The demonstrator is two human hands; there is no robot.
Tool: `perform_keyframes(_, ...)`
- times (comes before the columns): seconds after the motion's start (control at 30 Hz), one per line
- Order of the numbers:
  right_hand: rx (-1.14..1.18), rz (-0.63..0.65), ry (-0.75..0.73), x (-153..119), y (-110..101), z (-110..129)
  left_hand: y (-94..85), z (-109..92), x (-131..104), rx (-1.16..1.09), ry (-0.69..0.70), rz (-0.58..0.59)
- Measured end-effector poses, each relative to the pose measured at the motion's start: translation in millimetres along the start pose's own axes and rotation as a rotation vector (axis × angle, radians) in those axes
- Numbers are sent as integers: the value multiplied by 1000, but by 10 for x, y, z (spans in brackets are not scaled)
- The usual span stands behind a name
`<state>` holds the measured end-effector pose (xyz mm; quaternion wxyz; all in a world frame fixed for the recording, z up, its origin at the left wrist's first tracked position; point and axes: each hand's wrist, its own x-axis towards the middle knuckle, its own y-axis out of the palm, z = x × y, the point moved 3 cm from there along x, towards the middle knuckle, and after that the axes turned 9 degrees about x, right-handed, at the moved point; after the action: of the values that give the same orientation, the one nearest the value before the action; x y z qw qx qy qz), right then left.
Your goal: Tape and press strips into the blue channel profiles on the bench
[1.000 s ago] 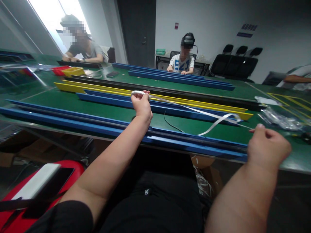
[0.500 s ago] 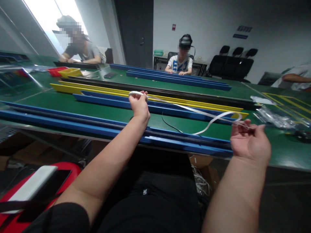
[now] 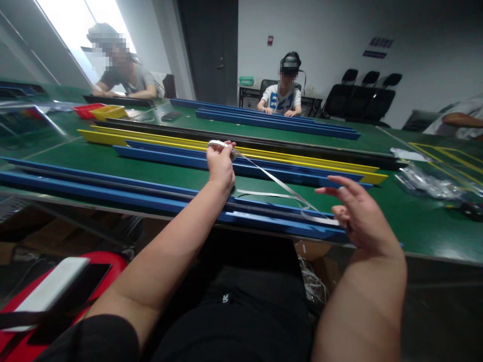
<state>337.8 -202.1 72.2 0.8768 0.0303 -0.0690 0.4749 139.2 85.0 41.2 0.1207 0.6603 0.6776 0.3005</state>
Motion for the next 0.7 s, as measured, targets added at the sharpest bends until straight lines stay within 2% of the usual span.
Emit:
perform_keyframes(0.1,-366,214,84,-11,133,-59,16,-12,-15,-10,9,19)
perform_keyframes(0.2,-584,283,79,15,159,-89,25,-37,-32,1,26,23)
perform_keyframes(0.53,-612,103,-37,34,32,-70,36,-68,-53,12,33,42)
perform_keyframes(0.6,-609,102,-83,18,37,-27,33,-66,-49,12,31,42)
perform_keyframes(0.7,-596,192,-110,-16,74,37,30,-63,-43,8,41,49)
